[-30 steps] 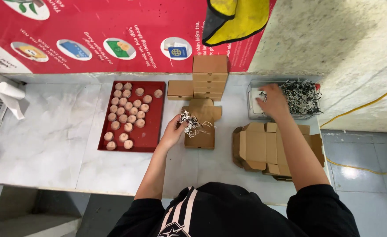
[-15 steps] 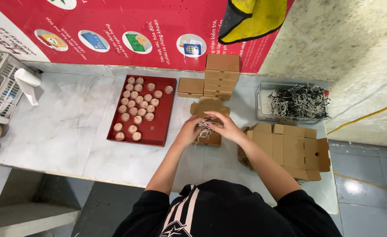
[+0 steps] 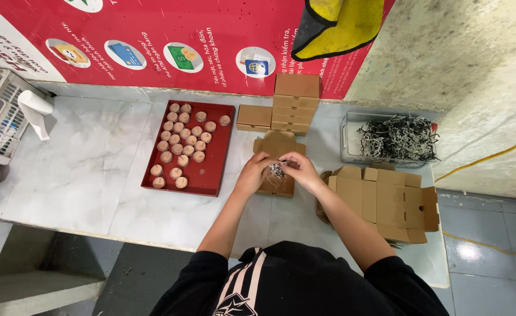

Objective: Packing individual candles into cardboard boxes with decorative filler.

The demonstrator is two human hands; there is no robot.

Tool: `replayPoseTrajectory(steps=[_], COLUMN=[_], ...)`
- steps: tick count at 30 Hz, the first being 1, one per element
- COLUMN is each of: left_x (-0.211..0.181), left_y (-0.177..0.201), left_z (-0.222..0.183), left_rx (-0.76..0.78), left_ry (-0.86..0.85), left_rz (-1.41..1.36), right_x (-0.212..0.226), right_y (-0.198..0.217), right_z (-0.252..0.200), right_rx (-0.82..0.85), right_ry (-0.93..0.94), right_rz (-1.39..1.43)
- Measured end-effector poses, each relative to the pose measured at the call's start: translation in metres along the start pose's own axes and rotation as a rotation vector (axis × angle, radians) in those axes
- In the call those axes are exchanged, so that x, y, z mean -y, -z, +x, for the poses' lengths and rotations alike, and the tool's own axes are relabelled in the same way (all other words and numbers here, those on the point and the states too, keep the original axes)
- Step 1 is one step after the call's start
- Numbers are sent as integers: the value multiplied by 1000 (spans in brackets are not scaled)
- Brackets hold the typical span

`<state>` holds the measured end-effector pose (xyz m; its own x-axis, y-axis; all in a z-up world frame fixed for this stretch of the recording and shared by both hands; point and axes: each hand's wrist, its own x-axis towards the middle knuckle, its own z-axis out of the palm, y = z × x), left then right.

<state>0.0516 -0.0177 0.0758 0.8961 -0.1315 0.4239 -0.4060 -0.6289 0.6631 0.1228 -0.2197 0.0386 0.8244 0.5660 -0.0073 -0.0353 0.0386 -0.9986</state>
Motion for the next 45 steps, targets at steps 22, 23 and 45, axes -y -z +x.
replayPoseTrajectory(steps=[22, 23, 45], left_x=[36, 33, 12], left_y=[1, 3, -75], left_z=[-25, -26, -68], left_rx=[121, 153, 268], left_ry=[318, 384, 186], left_rz=[-6, 50, 631], right_x=[-17, -13, 9], right_y=[15, 15, 111], right_z=[1, 2, 16], right_rx=[-23, -41, -517], right_ry=[109, 199, 300], right_rz=[-724, -829, -587])
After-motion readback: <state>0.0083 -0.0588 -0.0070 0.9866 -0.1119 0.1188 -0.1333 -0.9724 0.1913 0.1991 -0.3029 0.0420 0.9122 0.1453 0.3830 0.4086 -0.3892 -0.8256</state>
